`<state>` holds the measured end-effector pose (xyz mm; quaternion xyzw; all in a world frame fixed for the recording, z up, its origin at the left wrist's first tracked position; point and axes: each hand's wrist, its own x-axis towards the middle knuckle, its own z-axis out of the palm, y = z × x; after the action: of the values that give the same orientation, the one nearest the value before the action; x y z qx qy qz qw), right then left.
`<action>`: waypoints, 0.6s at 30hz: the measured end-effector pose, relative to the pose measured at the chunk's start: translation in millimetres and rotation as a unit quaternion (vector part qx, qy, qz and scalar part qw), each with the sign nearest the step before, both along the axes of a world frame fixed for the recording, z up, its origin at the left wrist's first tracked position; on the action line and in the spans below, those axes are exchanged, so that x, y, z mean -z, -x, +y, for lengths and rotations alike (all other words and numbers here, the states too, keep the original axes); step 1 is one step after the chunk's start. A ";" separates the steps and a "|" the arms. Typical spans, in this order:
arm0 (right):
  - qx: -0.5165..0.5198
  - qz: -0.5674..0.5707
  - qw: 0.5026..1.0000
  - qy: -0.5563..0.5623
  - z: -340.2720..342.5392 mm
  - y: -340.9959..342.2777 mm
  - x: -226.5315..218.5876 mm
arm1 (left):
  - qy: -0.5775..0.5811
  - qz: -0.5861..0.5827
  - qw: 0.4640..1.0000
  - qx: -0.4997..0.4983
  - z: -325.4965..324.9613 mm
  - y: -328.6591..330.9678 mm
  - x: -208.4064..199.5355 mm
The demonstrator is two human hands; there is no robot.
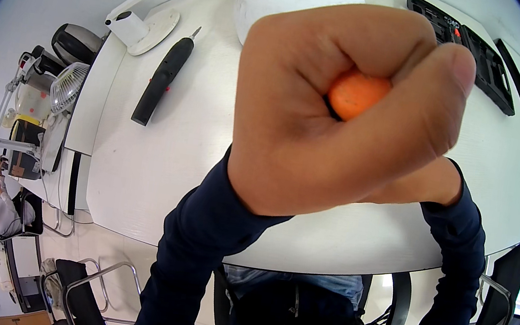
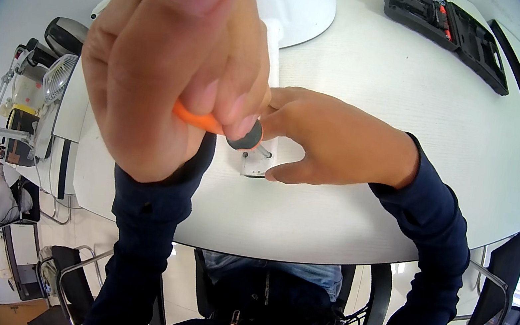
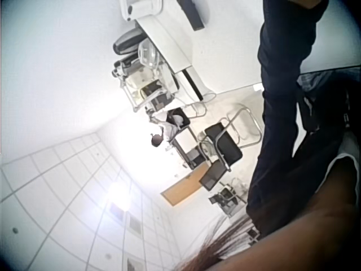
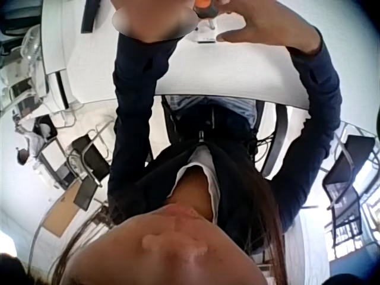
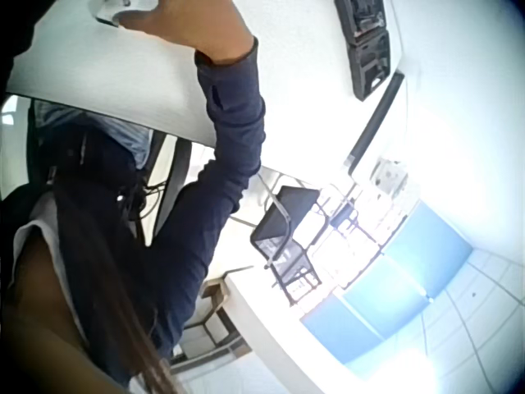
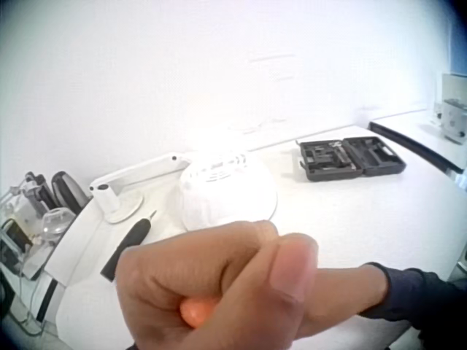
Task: The person uses a screwdriver to tighten screws on the underside of a white ceiling fan. They rotate the fan and reposition the tool to access different screw locations, then place the screwdriver on the table.
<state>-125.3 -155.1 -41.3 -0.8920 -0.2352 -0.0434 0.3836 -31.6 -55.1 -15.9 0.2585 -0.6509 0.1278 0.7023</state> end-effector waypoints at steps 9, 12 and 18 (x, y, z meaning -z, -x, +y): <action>-0.017 0.001 0.999 -0.030 -3.0 -7.8 1.1 | -0.039 0.058 0.996 0.064 5.5 2.9 1.5; -0.011 -0.012 0.999 -0.041 -8.0 -7.0 -15.7 | -0.028 0.069 0.994 0.076 6.1 5.0 -1.1; -0.018 -0.121 0.974 -0.192 -1.3 -10.1 -9.2 | -0.090 0.084 0.987 0.105 13.7 3.7 -3.5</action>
<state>-115.1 -156.4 -32.1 -0.7855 -0.2830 -0.1880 0.5172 -35.3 -41.4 -12.4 0.2608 -0.6221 -0.0284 0.7376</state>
